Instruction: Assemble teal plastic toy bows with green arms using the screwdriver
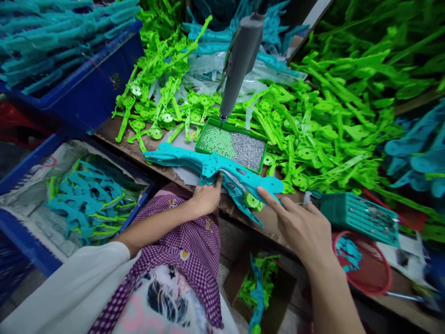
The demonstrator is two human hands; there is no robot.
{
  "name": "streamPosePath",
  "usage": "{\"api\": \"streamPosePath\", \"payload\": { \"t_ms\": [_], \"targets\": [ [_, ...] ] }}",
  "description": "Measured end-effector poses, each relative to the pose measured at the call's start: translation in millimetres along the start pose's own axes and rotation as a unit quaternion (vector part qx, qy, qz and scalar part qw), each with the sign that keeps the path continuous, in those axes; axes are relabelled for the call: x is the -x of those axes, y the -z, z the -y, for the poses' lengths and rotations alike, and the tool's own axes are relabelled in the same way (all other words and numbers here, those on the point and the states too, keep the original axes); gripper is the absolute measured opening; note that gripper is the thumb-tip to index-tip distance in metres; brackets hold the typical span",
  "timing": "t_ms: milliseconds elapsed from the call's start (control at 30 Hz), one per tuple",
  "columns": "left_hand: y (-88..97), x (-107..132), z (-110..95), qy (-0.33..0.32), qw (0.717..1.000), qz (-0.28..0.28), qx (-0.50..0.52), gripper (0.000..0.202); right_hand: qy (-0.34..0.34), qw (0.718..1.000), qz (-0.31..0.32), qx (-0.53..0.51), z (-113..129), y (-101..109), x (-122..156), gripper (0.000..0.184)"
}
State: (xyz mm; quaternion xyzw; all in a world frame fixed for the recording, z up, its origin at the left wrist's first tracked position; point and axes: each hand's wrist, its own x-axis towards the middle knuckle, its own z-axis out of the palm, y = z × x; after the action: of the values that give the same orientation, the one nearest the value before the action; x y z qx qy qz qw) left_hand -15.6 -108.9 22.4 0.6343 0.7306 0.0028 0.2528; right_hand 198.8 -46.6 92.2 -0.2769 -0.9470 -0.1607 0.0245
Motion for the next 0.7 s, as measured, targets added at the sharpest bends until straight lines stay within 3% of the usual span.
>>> {"api": "streamPosePath", "payload": {
  "t_ms": [300, 700],
  "targets": [
    [4.9, 0, -2, 0.001, 1.0, 0.01, -0.015, 0.073, -0.008, 0.999, 0.033, 0.021, 5, 6, 0, 0.058],
    [7.2, 1, -2, -0.007, 1.0, 0.007, -0.023, 0.066, -0.011, 0.999, 0.037, 0.004, 2, -4, 0, 0.053]
  ]
}}
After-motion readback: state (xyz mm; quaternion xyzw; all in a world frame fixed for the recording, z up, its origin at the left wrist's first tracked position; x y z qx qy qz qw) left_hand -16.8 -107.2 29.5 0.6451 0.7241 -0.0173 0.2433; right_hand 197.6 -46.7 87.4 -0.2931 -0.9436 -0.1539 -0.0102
